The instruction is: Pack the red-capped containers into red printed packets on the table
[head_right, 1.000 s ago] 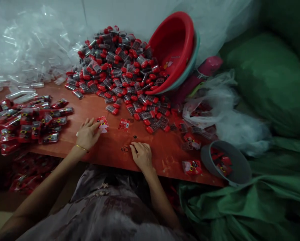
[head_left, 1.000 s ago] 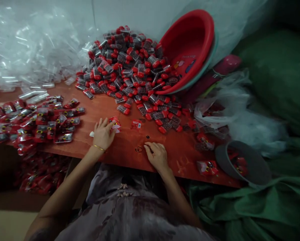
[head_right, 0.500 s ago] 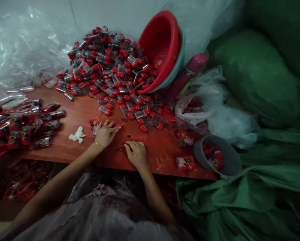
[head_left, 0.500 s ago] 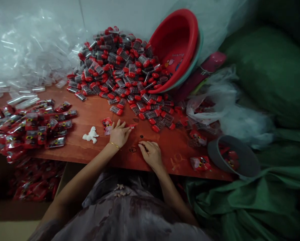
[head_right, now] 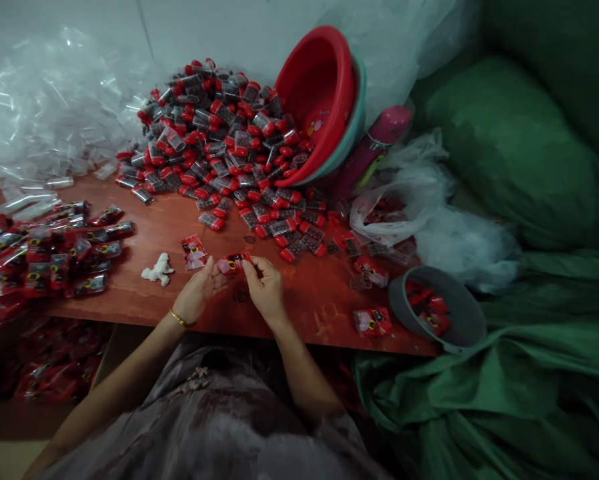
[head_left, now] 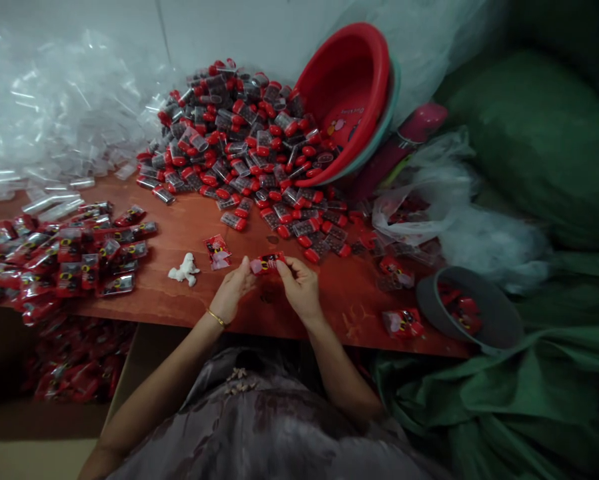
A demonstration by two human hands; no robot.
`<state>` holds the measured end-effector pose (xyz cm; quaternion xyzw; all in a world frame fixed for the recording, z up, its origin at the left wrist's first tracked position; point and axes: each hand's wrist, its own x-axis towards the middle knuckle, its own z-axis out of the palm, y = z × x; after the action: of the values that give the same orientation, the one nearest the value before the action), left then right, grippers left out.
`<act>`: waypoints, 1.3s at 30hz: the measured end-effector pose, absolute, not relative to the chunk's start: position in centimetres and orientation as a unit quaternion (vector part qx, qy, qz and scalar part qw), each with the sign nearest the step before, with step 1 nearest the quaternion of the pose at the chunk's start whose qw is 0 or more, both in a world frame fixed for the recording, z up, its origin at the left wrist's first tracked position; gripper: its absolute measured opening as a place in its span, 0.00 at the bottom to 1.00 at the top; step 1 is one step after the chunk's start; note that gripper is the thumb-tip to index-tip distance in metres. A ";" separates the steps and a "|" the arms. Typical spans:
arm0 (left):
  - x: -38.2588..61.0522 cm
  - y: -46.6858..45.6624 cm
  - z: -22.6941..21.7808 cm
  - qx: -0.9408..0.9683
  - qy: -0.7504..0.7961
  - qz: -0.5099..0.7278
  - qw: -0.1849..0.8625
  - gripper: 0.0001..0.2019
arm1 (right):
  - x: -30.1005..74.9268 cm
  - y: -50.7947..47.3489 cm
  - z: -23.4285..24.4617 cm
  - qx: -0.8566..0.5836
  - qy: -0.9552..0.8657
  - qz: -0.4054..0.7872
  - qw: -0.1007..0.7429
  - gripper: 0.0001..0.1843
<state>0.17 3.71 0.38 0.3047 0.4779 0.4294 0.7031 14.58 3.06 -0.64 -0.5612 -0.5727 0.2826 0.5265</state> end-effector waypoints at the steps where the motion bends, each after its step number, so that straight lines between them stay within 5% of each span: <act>1: 0.2 3.7 0.2 0.321 0.481 0.449 0.681 0.23 | 14.8 2.9 -0.7 -0.568 -0.582 0.276 0.512 0.12; 9: -0.6 3.9 -1.3 0.539 0.522 0.404 0.523 0.11 | 16.0 3.2 -0.8 -0.555 -0.653 0.271 0.438 0.12; 17: -0.2 3.1 -1.4 0.599 0.552 0.398 0.422 0.13 | 13.3 2.0 -2.2 -0.521 -0.492 0.468 0.518 0.17; 22: 0.9 2.5 -1.4 0.609 0.567 0.405 0.378 0.13 | 11.5 0.7 -3.6 -0.580 -0.446 0.427 0.531 0.14; 28: 0.4 2.6 -0.7 0.550 0.558 0.432 0.448 0.17 | 12.5 1.5 -2.9 -0.579 -0.519 0.392 0.492 0.18; 36: -0.9 4.2 0.3 0.450 0.494 0.368 0.646 0.20 | 16.2 3.4 -0.8 -0.453 -0.721 0.427 0.305 0.14; 39: -0.6 4.1 0.0 0.423 0.511 0.396 0.636 0.21 | 18.7 4.3 -0.7 -0.561 -0.694 0.327 0.312 0.17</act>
<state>-0.64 4.11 0.04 0.4226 0.5108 0.3956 0.6356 18.69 4.32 -0.67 -0.5606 -0.6939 0.3269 0.3121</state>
